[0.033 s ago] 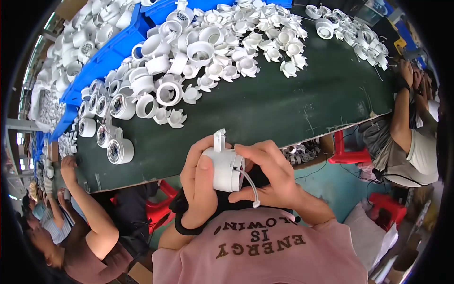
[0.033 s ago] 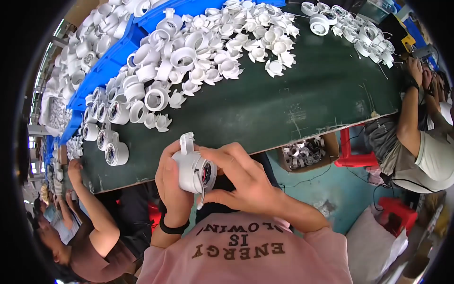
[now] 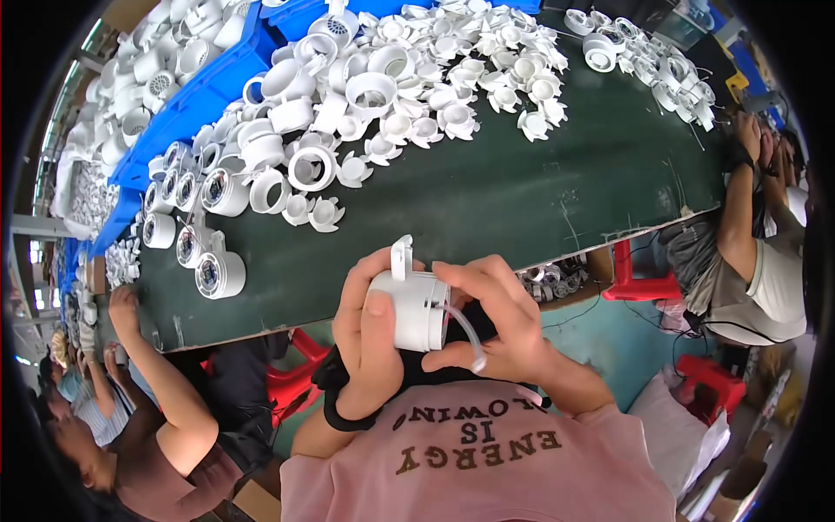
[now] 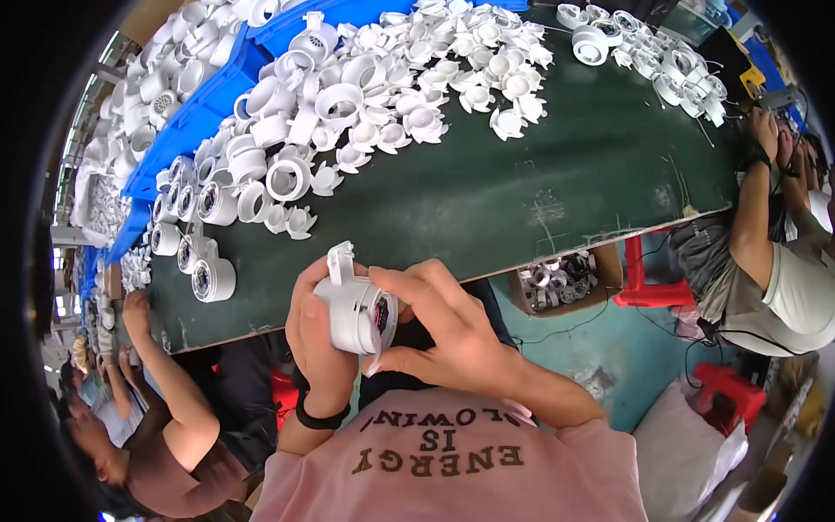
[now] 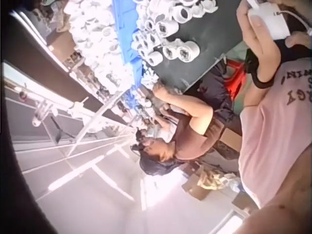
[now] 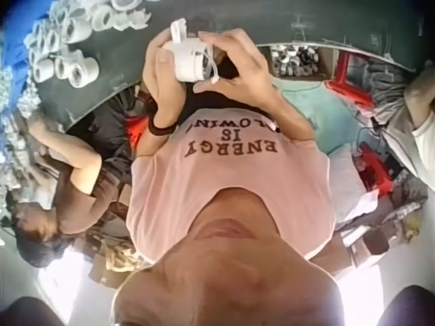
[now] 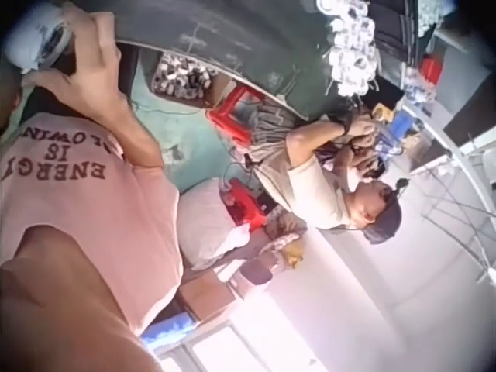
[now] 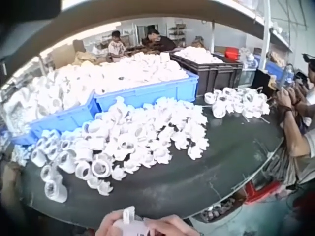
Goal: Assembling white plastic electronic components and wiring on a production line.
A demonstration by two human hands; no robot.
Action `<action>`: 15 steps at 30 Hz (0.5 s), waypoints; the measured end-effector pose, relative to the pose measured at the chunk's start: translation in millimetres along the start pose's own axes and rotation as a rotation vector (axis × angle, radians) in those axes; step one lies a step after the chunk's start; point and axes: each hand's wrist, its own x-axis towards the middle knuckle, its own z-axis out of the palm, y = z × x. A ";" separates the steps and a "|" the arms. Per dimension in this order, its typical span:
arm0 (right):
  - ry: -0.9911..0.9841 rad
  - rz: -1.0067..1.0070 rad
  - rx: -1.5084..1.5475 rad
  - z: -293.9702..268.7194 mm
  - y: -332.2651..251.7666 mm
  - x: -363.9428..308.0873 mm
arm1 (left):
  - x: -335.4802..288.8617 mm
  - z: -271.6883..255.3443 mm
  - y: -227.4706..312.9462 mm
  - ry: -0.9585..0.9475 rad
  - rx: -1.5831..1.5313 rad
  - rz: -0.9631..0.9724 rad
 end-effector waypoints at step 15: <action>-0.015 0.143 0.040 6.2 4.2 -8.7 | 6.3 -16.6 -7.3 -0.202 0.380 0.526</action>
